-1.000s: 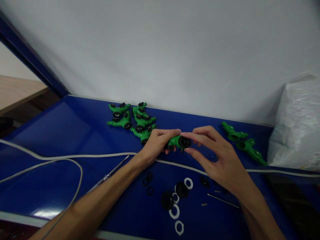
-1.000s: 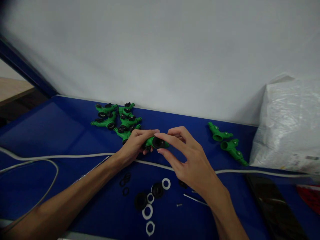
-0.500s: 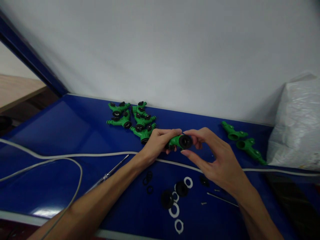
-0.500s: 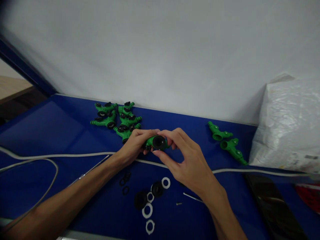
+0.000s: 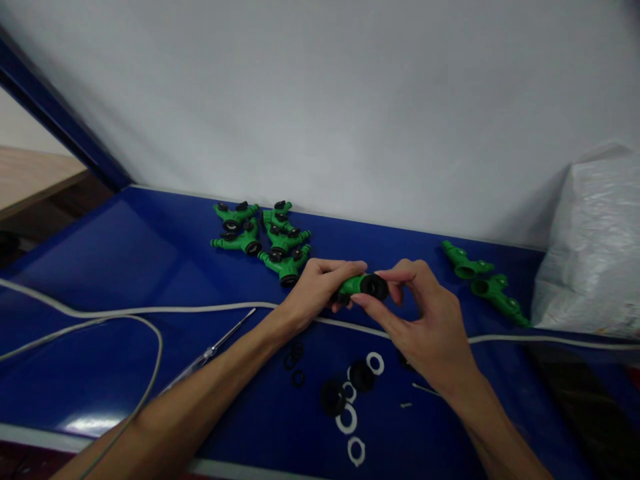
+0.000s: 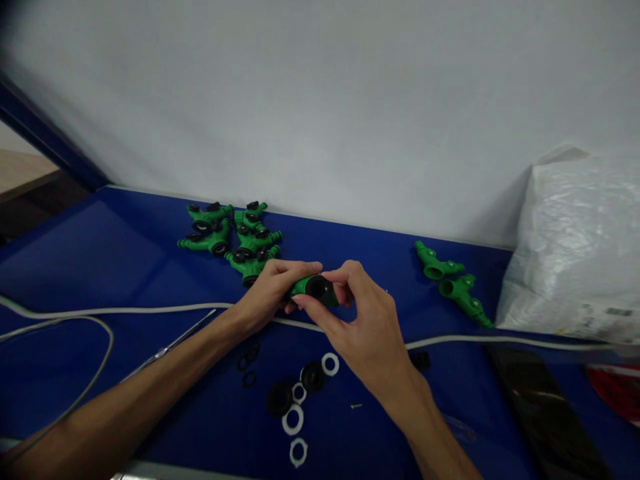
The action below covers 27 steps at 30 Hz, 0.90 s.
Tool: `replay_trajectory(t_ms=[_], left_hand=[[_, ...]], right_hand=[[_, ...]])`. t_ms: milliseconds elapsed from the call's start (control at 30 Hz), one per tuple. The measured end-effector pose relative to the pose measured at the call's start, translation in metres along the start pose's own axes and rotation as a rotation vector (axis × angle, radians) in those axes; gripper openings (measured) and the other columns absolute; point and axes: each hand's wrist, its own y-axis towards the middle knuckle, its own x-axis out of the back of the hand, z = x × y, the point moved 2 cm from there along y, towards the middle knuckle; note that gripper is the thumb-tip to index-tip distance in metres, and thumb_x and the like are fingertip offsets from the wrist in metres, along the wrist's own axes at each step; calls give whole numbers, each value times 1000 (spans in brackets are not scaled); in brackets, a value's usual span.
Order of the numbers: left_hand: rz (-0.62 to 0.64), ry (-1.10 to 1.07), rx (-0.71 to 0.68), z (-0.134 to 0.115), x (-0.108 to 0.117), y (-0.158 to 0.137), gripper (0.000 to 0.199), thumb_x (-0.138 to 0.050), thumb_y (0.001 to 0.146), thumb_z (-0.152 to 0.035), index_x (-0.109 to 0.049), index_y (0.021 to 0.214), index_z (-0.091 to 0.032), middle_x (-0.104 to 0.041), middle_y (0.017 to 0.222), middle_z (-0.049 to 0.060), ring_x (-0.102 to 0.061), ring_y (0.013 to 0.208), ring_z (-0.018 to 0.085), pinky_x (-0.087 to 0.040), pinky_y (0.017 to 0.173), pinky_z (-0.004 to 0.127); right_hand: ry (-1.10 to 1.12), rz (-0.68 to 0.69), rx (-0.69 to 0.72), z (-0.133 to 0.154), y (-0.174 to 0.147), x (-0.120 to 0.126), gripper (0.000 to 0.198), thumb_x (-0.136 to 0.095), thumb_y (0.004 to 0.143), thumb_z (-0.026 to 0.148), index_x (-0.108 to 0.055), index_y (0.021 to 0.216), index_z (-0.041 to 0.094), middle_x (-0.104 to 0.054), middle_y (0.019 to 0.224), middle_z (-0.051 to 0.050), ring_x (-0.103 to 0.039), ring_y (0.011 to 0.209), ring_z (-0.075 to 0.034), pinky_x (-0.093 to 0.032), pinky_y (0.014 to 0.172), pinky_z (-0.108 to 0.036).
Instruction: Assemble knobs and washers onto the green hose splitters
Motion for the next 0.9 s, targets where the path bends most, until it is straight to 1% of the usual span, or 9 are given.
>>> replay_trajectory(t_ms=[100,167,267,333,433,567,700,833,900], left_hand=[[19,-10,17,-1,0,-1,44,-68,83,-54,-67,63,-15,-55,51,-2,-43,42,6,-30,40,21],[35,-30,18,-1,0,-2,45,-65,83,-56,-68,64,-15,-54,50,-2,-43,42,7,-29,40,20],[59,-47,17,0,0,-1,44,-63,85,-55,-70,67,-15,-54,50,-2,-44,43,7,-28,40,20],[63,-52,23,0,1,-1,42,-64,84,-53,-71,70,-14,-55,51,-2,-46,44,7,-28,40,19],[43,-49,20,0,1,0,42,-67,83,-54,-70,68,-14,-54,50,-2,-46,43,7,-29,40,20],[19,-29,13,-1,1,0,43,-67,83,-53,-69,66,-14,-54,49,-2,-45,43,7,-30,40,20],[15,-1,10,0,0,0,43,-67,83,-52,-68,64,-14,-53,49,-3,-43,41,6,-31,40,20],[17,-3,13,-1,1,1,43,-70,81,-51,-65,59,-15,-50,47,-4,-40,39,5,-31,39,20],[17,-3,16,-1,2,1,43,-69,81,-51,-66,60,-14,-51,47,-4,-41,39,5,-31,39,20]], right_hand=[[44,54,3,2,2,5,23,-79,87,30,-60,99,25,-51,74,6,-51,64,-12,-46,60,-27],[87,135,28,3,5,10,23,-76,89,28,-66,110,26,-55,79,3,-55,70,-14,-50,65,-29],[147,228,60,4,8,15,35,-68,95,21,-69,128,30,-60,88,0,-60,78,-15,-54,71,-29],[167,244,62,3,9,15,36,-67,95,17,-70,128,31,-61,90,-1,-62,79,-14,-54,70,-27],[157,225,55,2,9,14,33,-71,93,14,-74,121,31,-58,85,2,-60,74,-12,-53,66,-25],[124,197,70,1,9,12,30,-73,91,12,-73,116,29,-55,81,4,-57,70,-11,-51,66,-24],[111,138,58,-2,4,7,23,-79,88,21,-66,106,26,-50,76,6,-52,66,-12,-47,64,-26],[121,72,0,-6,-1,2,28,-81,86,29,-58,102,25,-46,75,7,-49,64,-11,-45,63,-26],[130,88,-8,-6,0,3,30,-83,85,30,-59,103,26,-48,76,7,-49,66,-11,-44,63,-26]])
